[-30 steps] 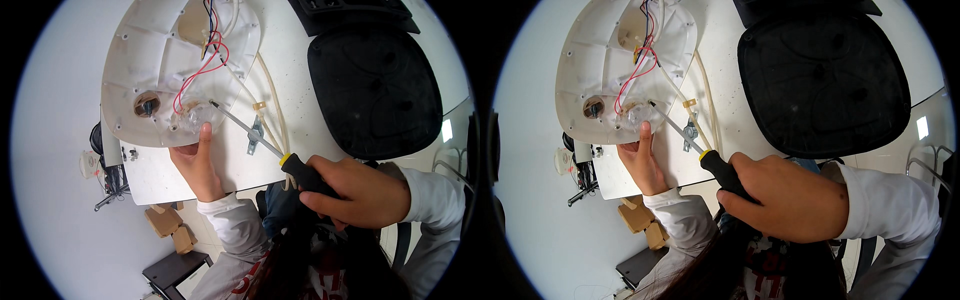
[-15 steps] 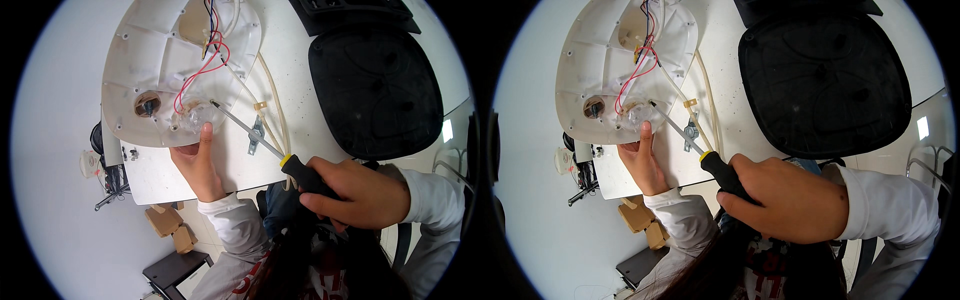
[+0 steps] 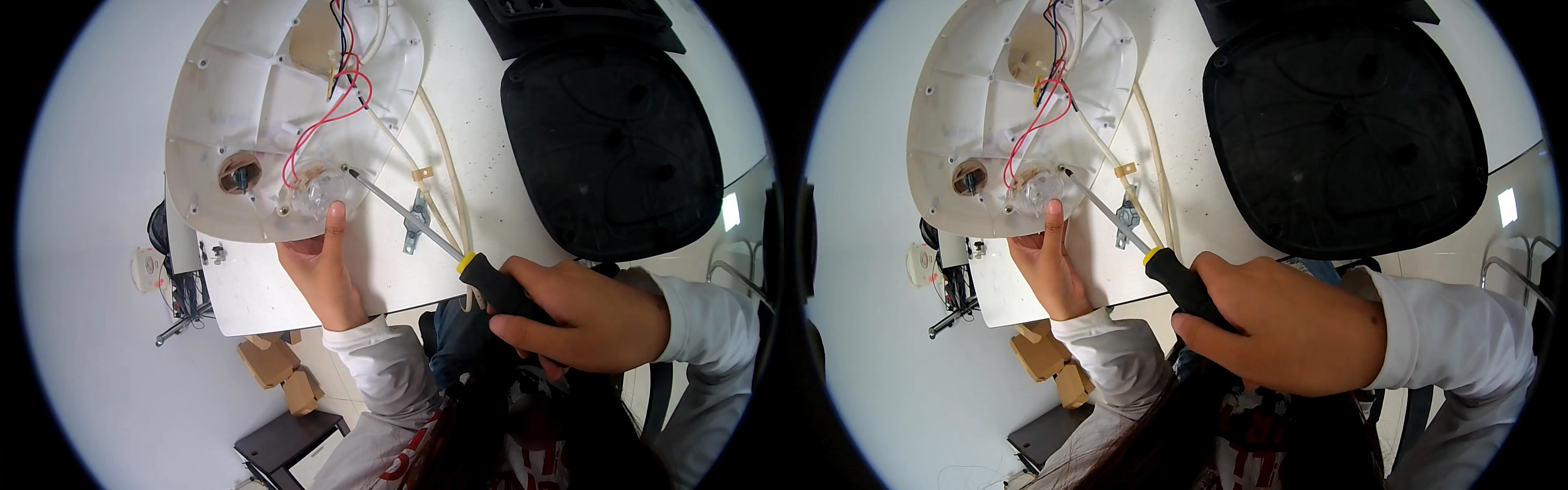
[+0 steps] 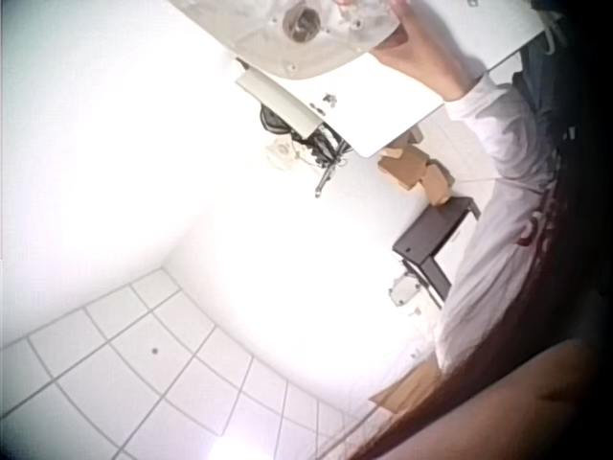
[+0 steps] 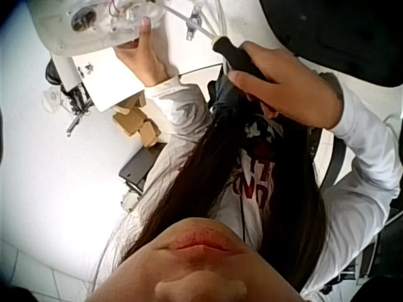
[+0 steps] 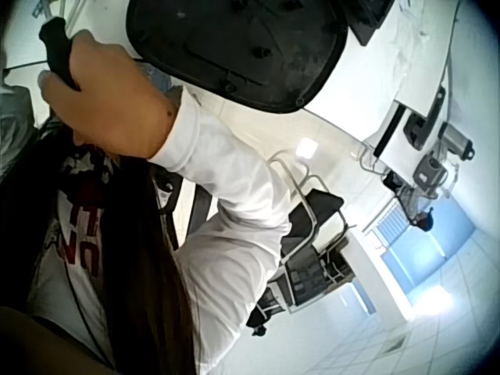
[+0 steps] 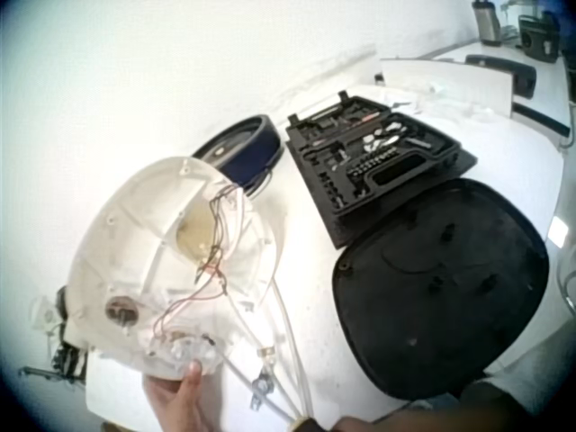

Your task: The person uses a screwdriver to remove screws from a white plastic housing containing wires and a small motor. They place the screws on the table and continue to unscrew and remove components from the housing.

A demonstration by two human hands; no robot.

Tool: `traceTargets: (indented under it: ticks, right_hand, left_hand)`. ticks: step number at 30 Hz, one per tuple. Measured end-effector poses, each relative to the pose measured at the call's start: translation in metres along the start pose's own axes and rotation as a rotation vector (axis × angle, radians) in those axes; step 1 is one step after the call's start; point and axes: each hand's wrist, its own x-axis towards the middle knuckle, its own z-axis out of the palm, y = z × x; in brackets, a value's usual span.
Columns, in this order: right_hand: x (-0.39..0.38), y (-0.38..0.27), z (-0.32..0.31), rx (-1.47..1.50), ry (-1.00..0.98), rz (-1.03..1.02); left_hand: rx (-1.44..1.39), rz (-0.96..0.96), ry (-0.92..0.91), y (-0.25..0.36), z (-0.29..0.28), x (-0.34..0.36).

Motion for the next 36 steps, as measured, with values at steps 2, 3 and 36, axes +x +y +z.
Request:
traceTargets:
  ticks: [2, 3, 36]
  right_hand:
    - [0.000, 0.000, 0.000, 0.011, -0.005, 0.000]
    - [0.000, 0.000, 0.001, 0.010, -0.004, -0.008]
    - [-0.002, -0.011, 0.004, -0.324, 0.076, -0.202]
  left_hand:
    - [0.002, -0.002, -0.001, -0.001, -0.001, 0.000]
    - [0.003, -0.003, -0.002, -0.001, -0.002, 0.000]
    - [0.035, 0.025, 0.001, -0.001, -0.003, 0.001]
